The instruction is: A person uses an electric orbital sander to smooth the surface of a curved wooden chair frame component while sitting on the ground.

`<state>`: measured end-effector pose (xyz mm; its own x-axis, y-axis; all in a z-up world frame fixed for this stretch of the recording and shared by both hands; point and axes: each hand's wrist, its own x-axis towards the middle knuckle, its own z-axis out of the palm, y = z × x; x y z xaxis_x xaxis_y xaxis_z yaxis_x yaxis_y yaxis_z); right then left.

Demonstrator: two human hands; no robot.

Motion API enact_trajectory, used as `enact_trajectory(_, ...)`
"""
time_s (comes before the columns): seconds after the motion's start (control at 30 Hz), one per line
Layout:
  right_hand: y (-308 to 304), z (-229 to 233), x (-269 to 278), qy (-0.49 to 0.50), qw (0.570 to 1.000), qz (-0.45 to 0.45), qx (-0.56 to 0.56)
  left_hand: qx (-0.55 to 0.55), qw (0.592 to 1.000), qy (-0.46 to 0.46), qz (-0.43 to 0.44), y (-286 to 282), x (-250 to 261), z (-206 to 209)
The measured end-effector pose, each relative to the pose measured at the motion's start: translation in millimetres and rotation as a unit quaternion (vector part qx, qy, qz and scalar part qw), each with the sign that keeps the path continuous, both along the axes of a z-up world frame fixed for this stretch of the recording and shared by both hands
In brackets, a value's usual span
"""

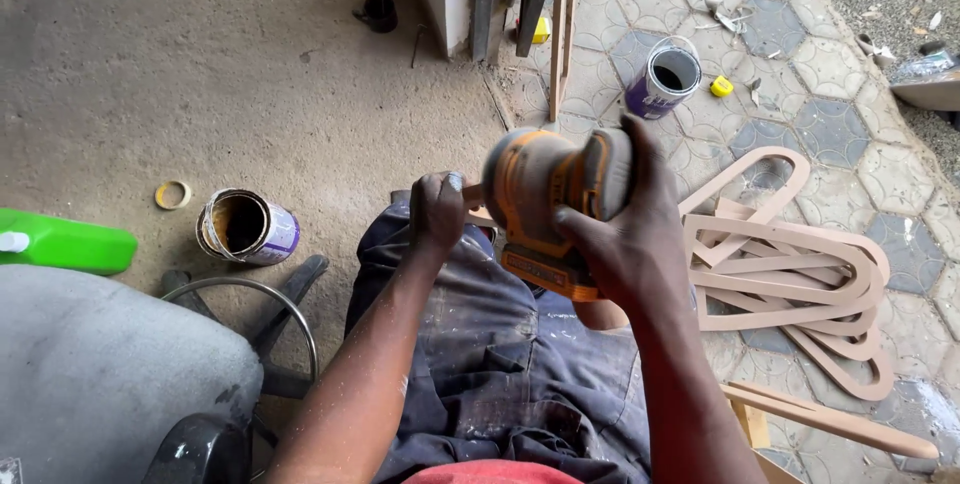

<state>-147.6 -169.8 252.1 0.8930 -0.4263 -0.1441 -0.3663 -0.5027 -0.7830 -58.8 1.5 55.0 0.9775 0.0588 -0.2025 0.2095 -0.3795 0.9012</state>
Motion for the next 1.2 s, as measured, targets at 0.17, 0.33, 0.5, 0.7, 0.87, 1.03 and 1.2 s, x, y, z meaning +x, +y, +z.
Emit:
enact_trajectory(0.17, -15, -18, 3, 0.043, 0.999, 0.001, -0.016, -0.028, 1.0, -0.009, -0.003, 21, -13, -15)
enact_trajectory(0.33, -64, -72, 9, 0.071, 0.996, -0.048, 0.022, -0.022, 0.999, -0.042, 0.022, 27, -12, -20)
enact_trajectory(0.5, -66, -56, 0, 0.086, 0.994, -0.064, -0.005, 0.011, 1.0, -0.003, -0.005, 21, -16, -38)
enact_trajectory(0.7, -11, -2, -1, 0.074, 0.997, 0.009, -0.013, -0.019, 0.998, -0.039, -0.038, 20, -26, -9)
enact_trajectory(0.87, 24, 13, -14, 0.112, 0.989, 0.059, -0.069, -0.014, 0.999, -0.017, -0.035, 25, -24, -17)
enact_trajectory(1.03, -7, -23, -3, 0.11, 0.993, 0.005, -0.043, -0.012, 0.999, -0.009, -0.05, 41, -27, -21)
enact_trajectory(1.2, -57, -71, -7, 0.119, 0.991, -0.047, -0.031, -0.031, 0.999, -0.033, -0.025, 43, -19, -25)
